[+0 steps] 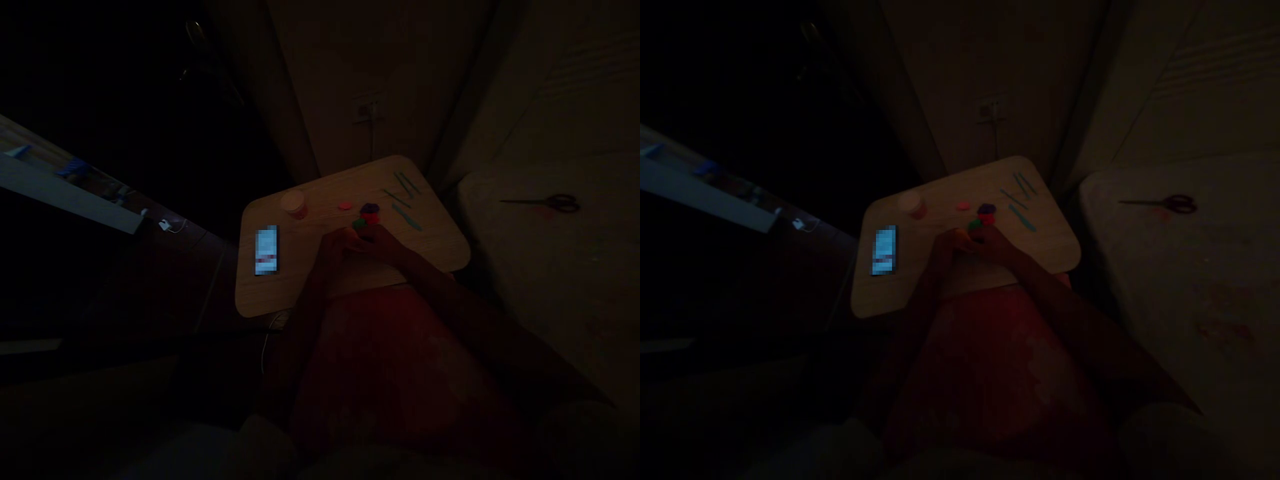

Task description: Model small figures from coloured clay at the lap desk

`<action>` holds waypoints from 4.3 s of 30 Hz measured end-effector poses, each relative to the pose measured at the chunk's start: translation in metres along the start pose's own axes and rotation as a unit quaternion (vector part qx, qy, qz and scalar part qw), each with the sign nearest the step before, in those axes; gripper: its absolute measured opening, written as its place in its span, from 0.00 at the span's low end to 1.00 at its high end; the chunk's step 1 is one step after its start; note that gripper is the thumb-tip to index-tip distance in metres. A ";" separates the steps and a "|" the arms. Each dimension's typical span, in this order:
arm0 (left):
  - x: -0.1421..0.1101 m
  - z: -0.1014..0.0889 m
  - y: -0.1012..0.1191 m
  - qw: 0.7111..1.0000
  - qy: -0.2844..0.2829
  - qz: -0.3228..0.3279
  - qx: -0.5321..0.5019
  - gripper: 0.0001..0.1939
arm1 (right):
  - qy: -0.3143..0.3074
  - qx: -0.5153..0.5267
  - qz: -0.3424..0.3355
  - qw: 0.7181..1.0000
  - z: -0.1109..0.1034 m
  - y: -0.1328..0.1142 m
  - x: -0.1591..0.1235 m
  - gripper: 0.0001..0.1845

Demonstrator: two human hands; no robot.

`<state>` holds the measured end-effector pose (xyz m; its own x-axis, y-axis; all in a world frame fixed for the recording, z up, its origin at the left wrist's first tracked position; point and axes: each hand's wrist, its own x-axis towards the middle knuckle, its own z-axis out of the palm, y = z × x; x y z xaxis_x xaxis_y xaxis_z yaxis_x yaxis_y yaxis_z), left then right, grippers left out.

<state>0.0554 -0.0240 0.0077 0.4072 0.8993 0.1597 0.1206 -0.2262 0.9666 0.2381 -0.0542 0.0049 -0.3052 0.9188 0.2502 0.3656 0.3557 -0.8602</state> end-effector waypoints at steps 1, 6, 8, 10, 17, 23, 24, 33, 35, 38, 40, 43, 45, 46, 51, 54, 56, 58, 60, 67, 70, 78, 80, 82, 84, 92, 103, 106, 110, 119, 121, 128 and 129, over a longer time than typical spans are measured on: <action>0.000 0.000 -0.001 1.000 0.008 -0.008 0.002 0.34 | 0.001 0.000 -0.003 1.000 0.000 0.000 0.001 0.35; 0.000 0.000 -0.002 0.999 0.035 -0.023 0.017 0.35 | -0.024 -0.002 -0.010 1.000 0.001 0.002 0.002 0.34; -0.002 0.000 0.000 1.000 -0.002 -0.014 0.025 0.33 | -0.031 -0.003 -0.007 0.999 0.001 0.003 0.001 0.34; -0.003 -0.001 0.003 0.999 -0.026 -0.016 0.027 0.31 | -0.035 -0.004 -0.006 0.999 0.001 0.003 0.001 0.33; -0.002 -0.001 0.006 0.999 -0.020 0.010 0.038 0.26 | -0.034 0.032 -0.008 0.999 0.001 0.003 0.001 0.32; 0.000 -0.002 0.008 0.997 -0.015 0.031 0.062 0.25 | -0.036 0.048 -0.023 0.998 0.001 0.006 0.002 0.33; 0.000 -0.001 0.008 0.998 -0.012 0.031 0.060 0.25 | -0.033 0.045 -0.024 0.998 0.001 0.006 0.003 0.32; 0.001 0.000 0.000 0.999 0.028 0.007 -0.024 0.33 | 0.057 0.135 0.082 0.986 0.002 0.002 0.000 0.39; 0.001 -0.001 0.001 0.999 0.012 -0.005 -0.030 0.32 | 0.085 0.157 0.096 0.979 0.001 0.001 0.000 0.40; 0.000 -0.001 0.002 1.000 -0.008 -0.023 -0.018 0.30 | 0.101 0.152 0.094 0.979 0.000 0.000 0.000 0.41; 0.000 0.000 0.003 0.999 0.000 -0.038 -0.013 0.29 | 0.096 0.141 0.086 0.982 0.000 -0.001 0.000 0.40; 0.001 0.000 0.003 0.998 0.020 -0.065 -0.016 0.26 | 0.097 0.137 0.074 0.983 0.000 -0.003 0.001 0.37; 0.000 0.000 0.003 0.997 0.020 -0.074 -0.015 0.26 | 0.100 0.140 0.070 0.983 0.001 -0.003 0.001 0.33; 0.000 0.000 0.003 0.997 0.017 -0.076 -0.014 0.26 | 0.101 0.144 0.070 0.982 0.001 -0.003 0.002 0.31; -0.003 -0.001 0.005 0.998 -0.026 -0.059 0.009 0.26 | 0.106 0.188 0.081 0.973 0.000 0.000 0.002 0.22; -0.003 -0.002 0.007 0.996 -0.064 -0.034 0.049 0.26 | 0.124 0.209 0.090 0.966 -0.002 0.001 0.002 0.18; -0.003 -0.002 0.007 0.993 -0.085 -0.025 0.080 0.26 | 0.131 0.222 0.092 0.962 -0.002 0.001 0.002 0.16; -0.004 -0.002 0.007 0.991 -0.088 -0.016 0.102 0.25 | 0.135 0.230 0.092 0.959 -0.003 0.002 0.002 0.14; -0.004 -0.002 0.006 0.990 -0.083 -0.007 0.115 0.23 | 0.138 0.228 0.092 0.959 -0.002 0.002 0.002 0.13; -0.003 -0.002 0.004 0.988 -0.082 0.011 0.127 0.19 | 0.144 0.217 0.070 0.963 -0.001 0.010 0.003 0.13; -0.003 -0.002 0.002 0.986 -0.091 0.022 0.139 0.19 | 0.146 0.187 0.071 0.969 -0.001 0.013 0.002 0.14; -0.004 -0.002 0.004 0.981 -0.117 0.041 0.152 0.16 | 0.135 0.171 0.076 0.973 -0.002 0.011 0.000 0.19; -0.003 -0.002 0.004 0.983 -0.107 0.034 0.143 0.16 | 0.149 0.170 0.076 0.971 -0.001 0.011 0.001 0.19; -0.003 -0.001 0.002 0.986 -0.091 0.024 0.136 0.16 | 0.154 0.172 0.072 0.970 -0.001 0.011 0.002 0.18; -0.003 -0.001 0.002 0.988 -0.081 0.023 0.127 0.16 | 0.146 0.171 0.068 0.972 -0.001 0.011 0.003 0.17; -0.004 0.000 0.005 0.994 -0.049 0.006 0.098 0.15 | 0.134 0.243 0.075 0.958 -0.001 0.011 0.003 0.13; -0.004 0.000 0.010 0.996 -0.027 -0.027 0.084 0.14 | 0.117 0.217 0.065 0.967 -0.001 0.016 0.005 0.12; -0.004 0.000 0.011 0.996 -0.027 -0.023 0.081 0.14 | 0.122 0.173 0.066 0.975 -0.002 0.018 0.005 0.11; -0.004 0.000 0.009 0.996 -0.030 -0.017 0.087 0.15 | 0.131 0.132 0.072 0.980 -0.002 0.019 0.003 0.13; -0.005 0.001 0.008 0.994 -0.046 -0.003 0.103 0.16 | 0.111 0.140 0.064 0.982 -0.002 0.013 0.001 0.16; -0.004 0.001 0.008 0.995 -0.037 -0.003 0.094 0.15 | 0.121 0.145 0.060 0.980 -0.002 0.015 0.002 0.16; -0.003 0.001 0.007 0.996 -0.017 -0.020 0.088 0.16 | 0.112 0.218 0.057 0.968 -0.002 0.020 0.003 0.14; -0.004 0.001 0.006 0.996 -0.015 -0.024 0.089 0.16 | 0.109 0.234 0.058 0.964 -0.002 0.019 0.003 0.13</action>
<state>0.0554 -0.0288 0.0132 0.4235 0.8996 0.1063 0.2983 -0.2493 0.9213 0.2459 -0.0443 -0.0100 -0.0747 0.9801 0.1840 -0.0662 0.1792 -0.9816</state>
